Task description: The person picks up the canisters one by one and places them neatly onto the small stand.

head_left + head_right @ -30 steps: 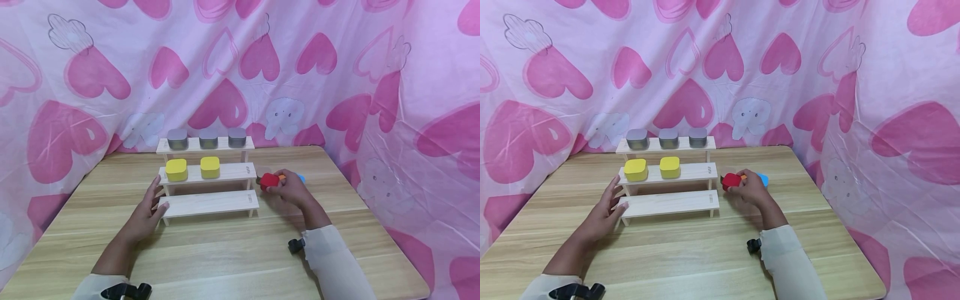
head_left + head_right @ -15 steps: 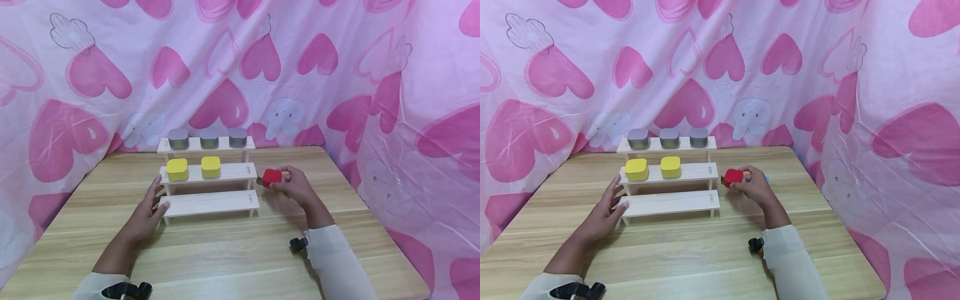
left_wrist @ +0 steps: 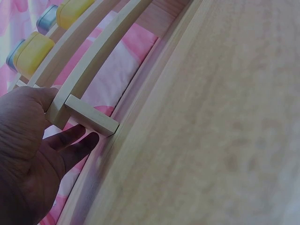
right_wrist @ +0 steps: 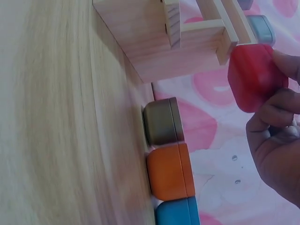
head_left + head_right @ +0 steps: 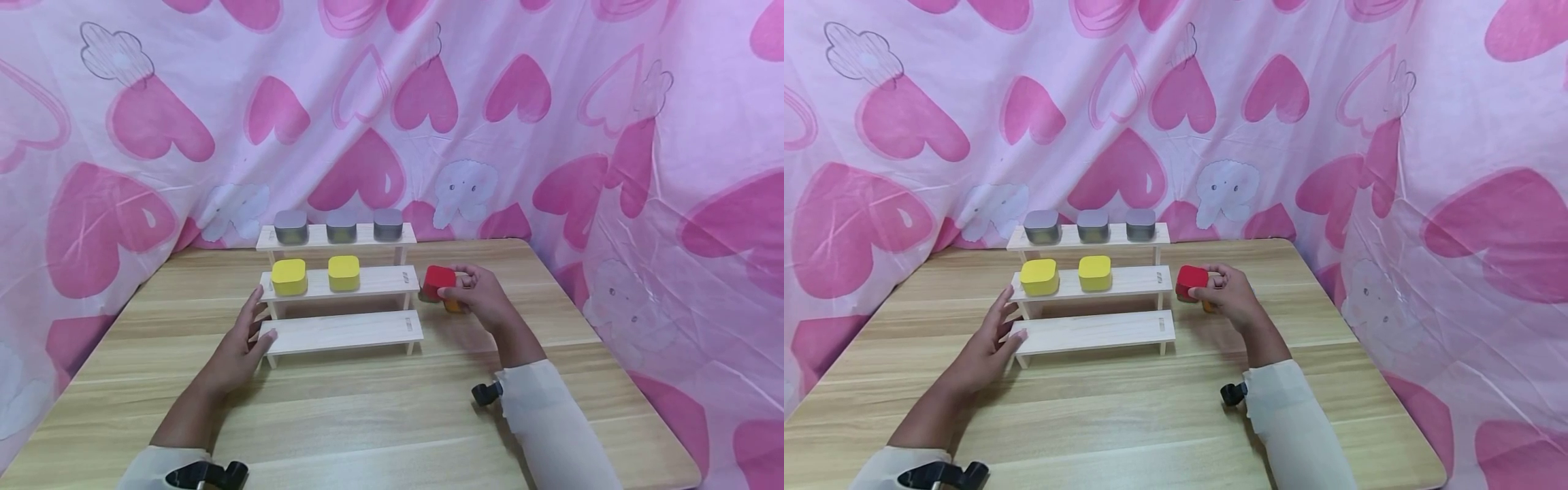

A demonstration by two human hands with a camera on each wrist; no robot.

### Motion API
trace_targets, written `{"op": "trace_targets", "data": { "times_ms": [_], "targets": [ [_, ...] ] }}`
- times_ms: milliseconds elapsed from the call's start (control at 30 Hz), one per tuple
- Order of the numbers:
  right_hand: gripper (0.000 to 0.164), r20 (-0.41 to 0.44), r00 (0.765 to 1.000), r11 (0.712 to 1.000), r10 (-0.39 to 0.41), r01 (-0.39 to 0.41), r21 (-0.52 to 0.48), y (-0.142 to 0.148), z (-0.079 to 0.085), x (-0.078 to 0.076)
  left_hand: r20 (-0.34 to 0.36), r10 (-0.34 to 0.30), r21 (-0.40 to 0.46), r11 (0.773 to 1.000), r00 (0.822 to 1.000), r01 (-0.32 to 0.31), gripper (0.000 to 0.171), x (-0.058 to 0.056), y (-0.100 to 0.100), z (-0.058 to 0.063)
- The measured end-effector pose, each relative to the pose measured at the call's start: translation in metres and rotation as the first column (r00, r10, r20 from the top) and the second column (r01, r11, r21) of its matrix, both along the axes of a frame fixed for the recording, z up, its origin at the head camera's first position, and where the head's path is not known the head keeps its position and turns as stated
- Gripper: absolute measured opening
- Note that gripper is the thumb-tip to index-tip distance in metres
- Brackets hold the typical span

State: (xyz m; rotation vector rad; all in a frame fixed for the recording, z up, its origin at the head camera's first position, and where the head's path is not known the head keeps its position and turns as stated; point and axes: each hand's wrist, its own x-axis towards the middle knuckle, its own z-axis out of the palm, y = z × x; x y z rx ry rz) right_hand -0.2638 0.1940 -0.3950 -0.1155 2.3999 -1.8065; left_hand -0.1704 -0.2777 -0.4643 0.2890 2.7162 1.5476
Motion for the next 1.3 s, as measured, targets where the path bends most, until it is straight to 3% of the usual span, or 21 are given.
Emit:
{"op": "trace_targets", "data": {
  "times_ms": [633,1000,1300],
  "targets": [
    [0.067,-0.034,0.998,0.999,0.045,-0.045,-0.01,-0.018,0.014,-0.006,-0.01,0.001,-0.009,1.0,1.0,-0.001,0.098,0.0,0.0,0.001],
    [0.061,-0.074,0.985,0.988,0.155,-0.155,0.0,-0.039,0.024,-0.01,-0.012,0.001,-0.01,1.0,1.0,-0.002,0.098,-0.001,-0.001,-0.002],
    [0.059,-0.07,0.956,0.955,0.286,-0.29,-0.058,-0.052,0.023,-0.015,-0.006,0.004,-0.011,1.0,1.0,-0.004,0.098,-0.001,0.0,-0.001]
  ]
}}
